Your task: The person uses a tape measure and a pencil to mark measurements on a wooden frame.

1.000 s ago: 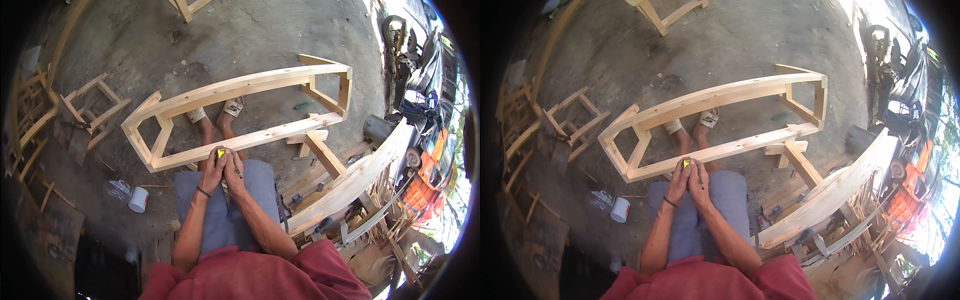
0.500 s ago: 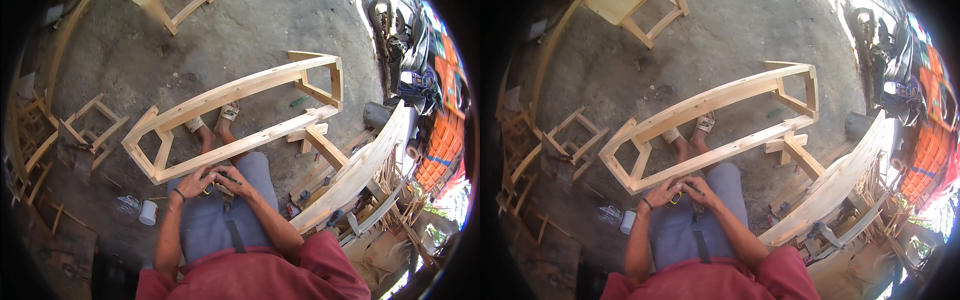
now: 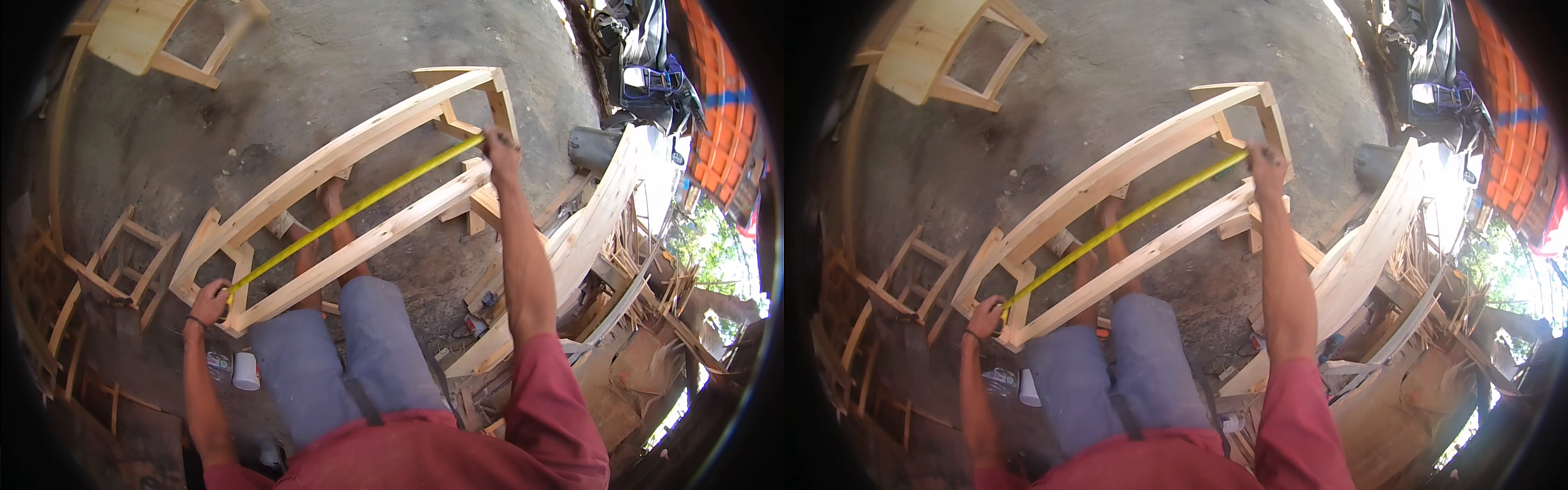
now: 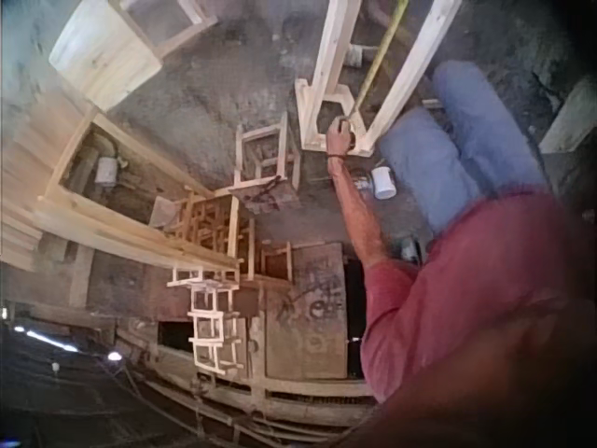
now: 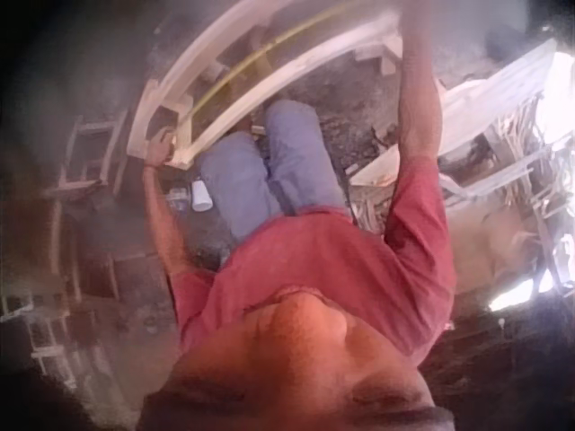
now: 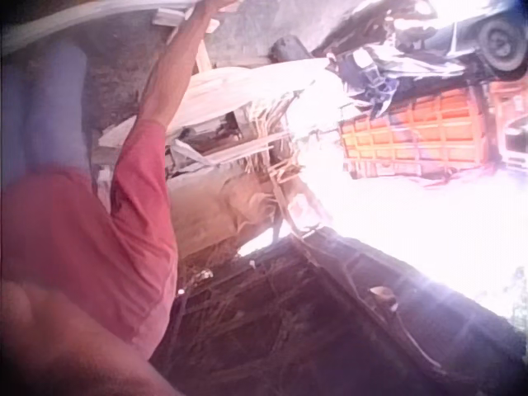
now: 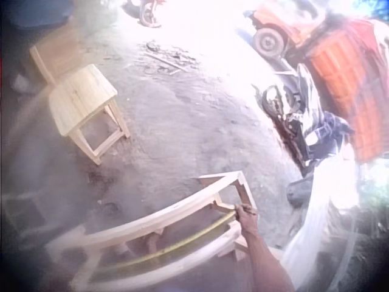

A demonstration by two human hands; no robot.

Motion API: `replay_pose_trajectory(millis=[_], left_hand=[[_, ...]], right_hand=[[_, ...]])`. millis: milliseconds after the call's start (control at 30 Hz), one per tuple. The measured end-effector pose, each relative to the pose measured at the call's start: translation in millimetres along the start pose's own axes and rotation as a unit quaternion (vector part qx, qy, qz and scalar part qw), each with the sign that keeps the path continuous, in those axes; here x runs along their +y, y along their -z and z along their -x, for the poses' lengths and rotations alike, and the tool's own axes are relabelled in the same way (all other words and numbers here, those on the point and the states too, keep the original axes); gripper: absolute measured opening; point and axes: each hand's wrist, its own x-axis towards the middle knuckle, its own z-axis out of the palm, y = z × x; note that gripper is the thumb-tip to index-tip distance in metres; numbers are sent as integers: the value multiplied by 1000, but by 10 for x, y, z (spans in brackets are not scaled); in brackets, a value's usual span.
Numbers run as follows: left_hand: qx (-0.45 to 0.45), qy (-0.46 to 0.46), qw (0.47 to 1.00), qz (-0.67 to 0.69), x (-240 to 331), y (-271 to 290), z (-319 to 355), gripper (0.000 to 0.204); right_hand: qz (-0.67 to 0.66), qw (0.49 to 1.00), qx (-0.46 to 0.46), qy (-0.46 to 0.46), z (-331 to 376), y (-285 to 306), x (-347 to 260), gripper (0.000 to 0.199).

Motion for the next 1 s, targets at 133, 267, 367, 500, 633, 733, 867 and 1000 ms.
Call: replay_pose_trajectory(millis=[133, 267, 367, 500, 633, 733, 867, 1000], left_hand=[[29, 2, 998, -57, 101, 257, -144, 32], [80, 31, 994, -61, 466, 365, -340, 37], [93, 66, 988, -102, 564, 362, -489, 40], [149, 44, 979, -133, 466, 244, -458, 42], [174, 74, 975, -120, 587, 315, -408, 42], [149, 85, 976, -134, 645, 337, -446, 41], [156, 71, 980, -106, 510, 288, -371, 42], [142, 60, 982, -111, 529, 351, -315, 42]], right_hand=[[15, 986, 106, 131, -1190, 224, 132, 22], [16, 986, 112, 119, -1668, 78, 51, 22], [133, 968, 127, 170, -1914, 55, 106, 32], [217, 935, 76, 269, -2025, 65, 110, 38], [222, 932, 34, 285, -1793, 117, -25, 31], [205, 944, 3, 260, -1858, 177, 15, 34], [325, 914, -26, 241, -1843, 90, -143, 40], [326, 919, -13, 220, -1850, 57, -160, 40]])
